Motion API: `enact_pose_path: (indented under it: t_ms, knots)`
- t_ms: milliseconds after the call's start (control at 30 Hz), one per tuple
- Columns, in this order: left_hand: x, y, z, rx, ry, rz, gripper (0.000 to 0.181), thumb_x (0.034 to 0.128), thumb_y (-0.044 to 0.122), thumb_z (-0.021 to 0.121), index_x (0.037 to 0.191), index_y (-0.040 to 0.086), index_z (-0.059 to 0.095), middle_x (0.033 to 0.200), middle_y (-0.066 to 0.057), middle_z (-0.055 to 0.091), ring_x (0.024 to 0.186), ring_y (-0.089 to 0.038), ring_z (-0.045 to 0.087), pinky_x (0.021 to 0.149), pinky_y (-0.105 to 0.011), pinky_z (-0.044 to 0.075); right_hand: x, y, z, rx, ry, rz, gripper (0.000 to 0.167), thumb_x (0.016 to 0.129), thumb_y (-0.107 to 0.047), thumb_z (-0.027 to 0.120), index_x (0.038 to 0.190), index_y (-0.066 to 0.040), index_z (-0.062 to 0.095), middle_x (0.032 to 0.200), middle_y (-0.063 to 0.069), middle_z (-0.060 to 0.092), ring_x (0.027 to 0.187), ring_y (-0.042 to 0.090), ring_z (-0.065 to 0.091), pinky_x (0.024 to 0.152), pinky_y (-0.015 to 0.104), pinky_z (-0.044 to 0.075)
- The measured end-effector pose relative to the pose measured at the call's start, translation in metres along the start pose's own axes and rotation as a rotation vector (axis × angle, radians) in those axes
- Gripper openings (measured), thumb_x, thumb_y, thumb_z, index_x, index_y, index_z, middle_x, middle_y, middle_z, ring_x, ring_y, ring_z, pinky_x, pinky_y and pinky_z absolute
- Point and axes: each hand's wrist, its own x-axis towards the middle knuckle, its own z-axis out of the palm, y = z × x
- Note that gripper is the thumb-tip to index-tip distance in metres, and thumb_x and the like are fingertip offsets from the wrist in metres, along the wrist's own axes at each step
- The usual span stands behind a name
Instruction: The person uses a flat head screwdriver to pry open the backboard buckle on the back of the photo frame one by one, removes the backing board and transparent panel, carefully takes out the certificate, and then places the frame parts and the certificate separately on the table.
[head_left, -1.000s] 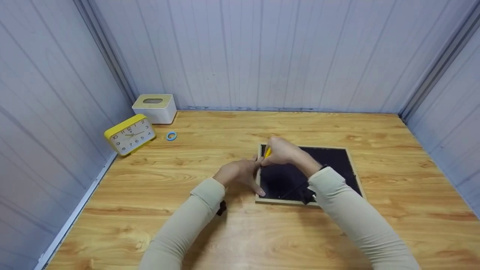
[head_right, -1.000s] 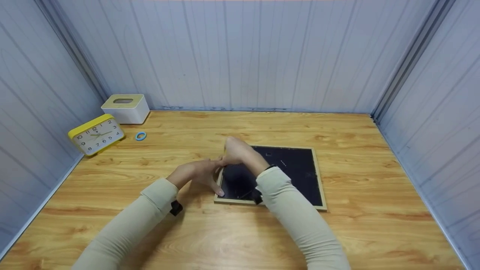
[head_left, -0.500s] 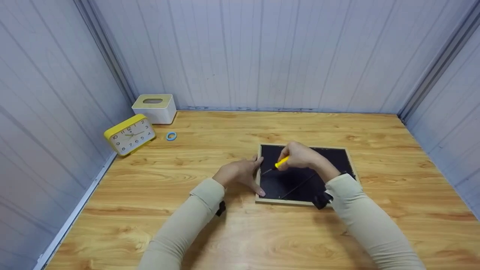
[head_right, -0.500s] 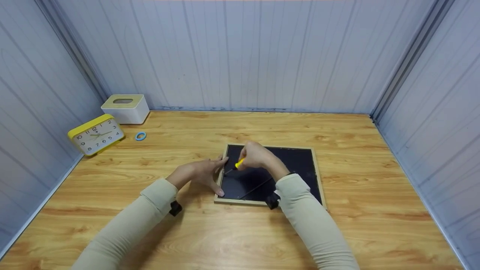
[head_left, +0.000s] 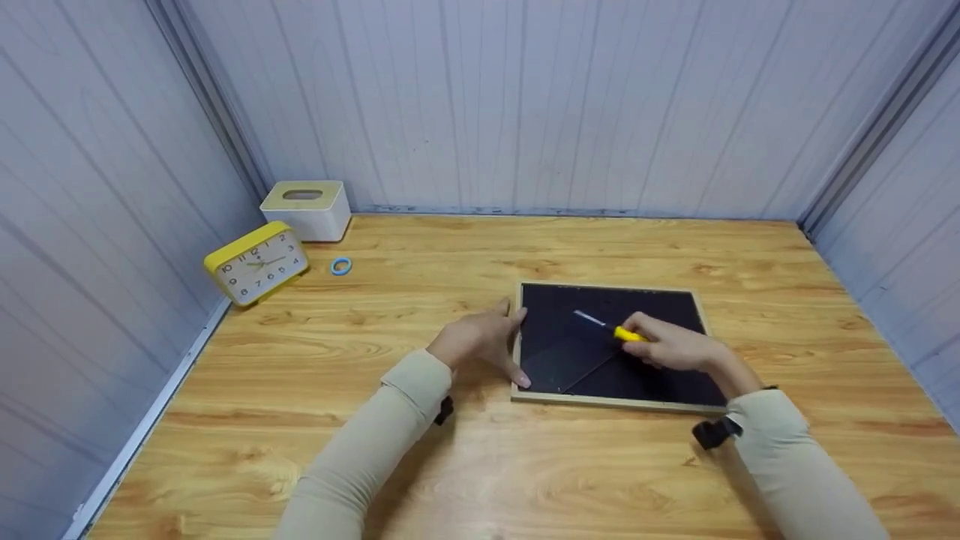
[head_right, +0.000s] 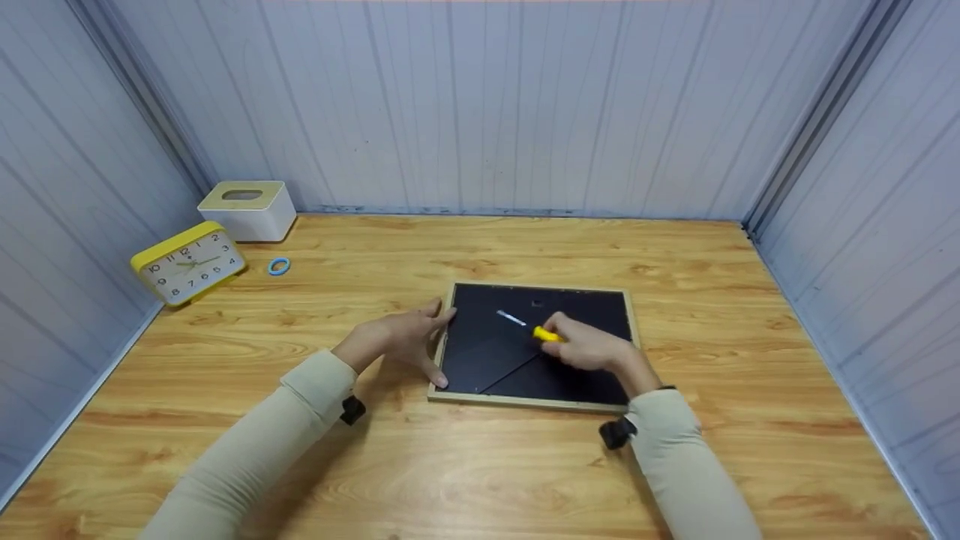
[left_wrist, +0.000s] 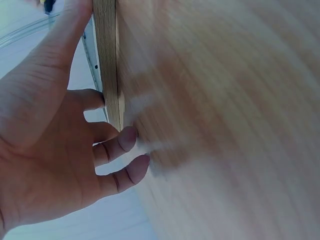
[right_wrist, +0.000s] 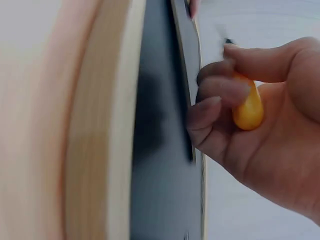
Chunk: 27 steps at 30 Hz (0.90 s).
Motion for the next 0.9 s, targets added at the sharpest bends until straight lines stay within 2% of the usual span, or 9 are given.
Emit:
enact_pose_path:
  t_ms: [67,133,200,267,333,533,667,767,900]
  knots:
    - [0.001,0.000,0.000,-0.004,0.006,0.017,0.136,0.0601,0.073,0.081,0.163,0.021,0.008,0.167,-0.013,0.002,0.149,-0.031,0.022,0.114,-0.045,0.032,-0.012,0.010,-0.007,-0.036,0.065,0.019,0.051,0.099,-0.029,0.065,0.132,0.002,0.043,0.107,0.019,0.056,0.085,0.028,0.057,0.072,0.039,0.048]
    - [0.001,-0.001,0.001,-0.012,0.005,0.031,0.136,0.0609,0.072,0.081,0.162,0.019,0.008,0.167,-0.012,0.002,0.149,-0.030,0.021,0.114,-0.044,0.032,-0.025,0.022,-0.015,-0.058,0.115,0.044,0.078,0.091,-0.036,0.074,0.146,0.003,0.034,0.130,0.029,0.050,0.107,0.039,0.056,0.087,0.051,0.048]
    - [0.002,-0.002,0.003,-0.025,0.005,0.042,0.136,0.0613,0.073,0.080,0.162,0.019,0.007,0.167,-0.010,0.001,0.149,-0.030,0.021,0.114,-0.043,0.032,-0.038,0.035,-0.023,-0.075,0.145,0.062,0.103,0.084,-0.041,0.081,0.156,0.002,0.021,0.151,0.033,0.033,0.130,0.048,0.042,0.103,0.061,0.038]
    - [0.002,-0.003,0.003,-0.035,0.008,0.055,0.136,0.0618,0.072,0.081,0.162,0.019,0.007,0.167,-0.009,0.001,0.149,-0.029,0.020,0.115,-0.042,0.032,-0.052,0.049,-0.031,-0.086,0.139,0.073,0.117,0.080,-0.041,0.085,0.158,0.004,0.011,0.157,0.035,0.019,0.139,0.053,0.028,0.107,0.067,0.028]
    - [0.003,-0.004,0.004,-0.044,0.007,0.065,0.135,0.0626,0.072,0.081,0.162,0.018,0.007,0.168,-0.008,0.002,0.150,-0.028,0.019,0.115,-0.042,0.031,-0.065,0.060,-0.037,-0.098,0.111,0.058,0.116,0.078,-0.038,0.086,0.157,0.006,0.013,0.158,0.035,0.016,0.141,0.055,0.020,0.108,0.069,0.024]
    - [0.004,-0.010,0.002,-0.088,0.017,0.087,0.135,0.0631,0.069,0.082,0.162,0.018,0.007,0.167,-0.010,0.002,0.150,-0.032,0.014,0.118,-0.044,0.025,-0.086,0.081,-0.044,-0.106,0.050,-0.008,0.101,0.081,-0.036,0.084,0.156,0.002,0.028,0.154,0.033,0.030,0.141,0.054,0.023,0.104,0.067,0.033]
    - [0.004,-0.013,0.004,-0.110,0.024,0.094,0.136,0.0622,0.071,0.081,0.163,0.019,0.007,0.167,-0.010,0.002,0.150,-0.037,0.013,0.118,-0.047,0.023,-0.089,0.088,-0.041,-0.087,0.074,-0.020,0.094,0.083,-0.035,0.082,0.156,-0.003,0.032,0.153,0.030,0.034,0.142,0.051,0.023,0.103,0.062,0.035]
    - [0.003,-0.013,0.006,-0.109,0.018,0.092,0.135,0.0627,0.072,0.081,0.163,0.019,0.007,0.167,-0.010,0.003,0.150,-0.037,0.013,0.118,-0.046,0.023,-0.087,0.090,-0.041,-0.092,0.079,-0.005,0.093,0.083,-0.035,0.082,0.156,-0.005,0.033,0.153,0.029,0.035,0.140,0.046,0.027,0.104,0.050,0.039]
    - [-0.002,-0.004,0.007,-0.034,0.024,0.043,0.136,0.0626,0.075,0.079,0.162,0.015,0.009,0.166,-0.013,0.009,0.149,-0.036,0.019,0.117,-0.046,0.026,-0.081,0.090,-0.049,-0.100,0.058,0.019,0.092,0.083,-0.032,0.082,0.157,-0.006,0.032,0.154,0.030,0.034,0.132,0.039,0.035,0.102,0.043,0.042]
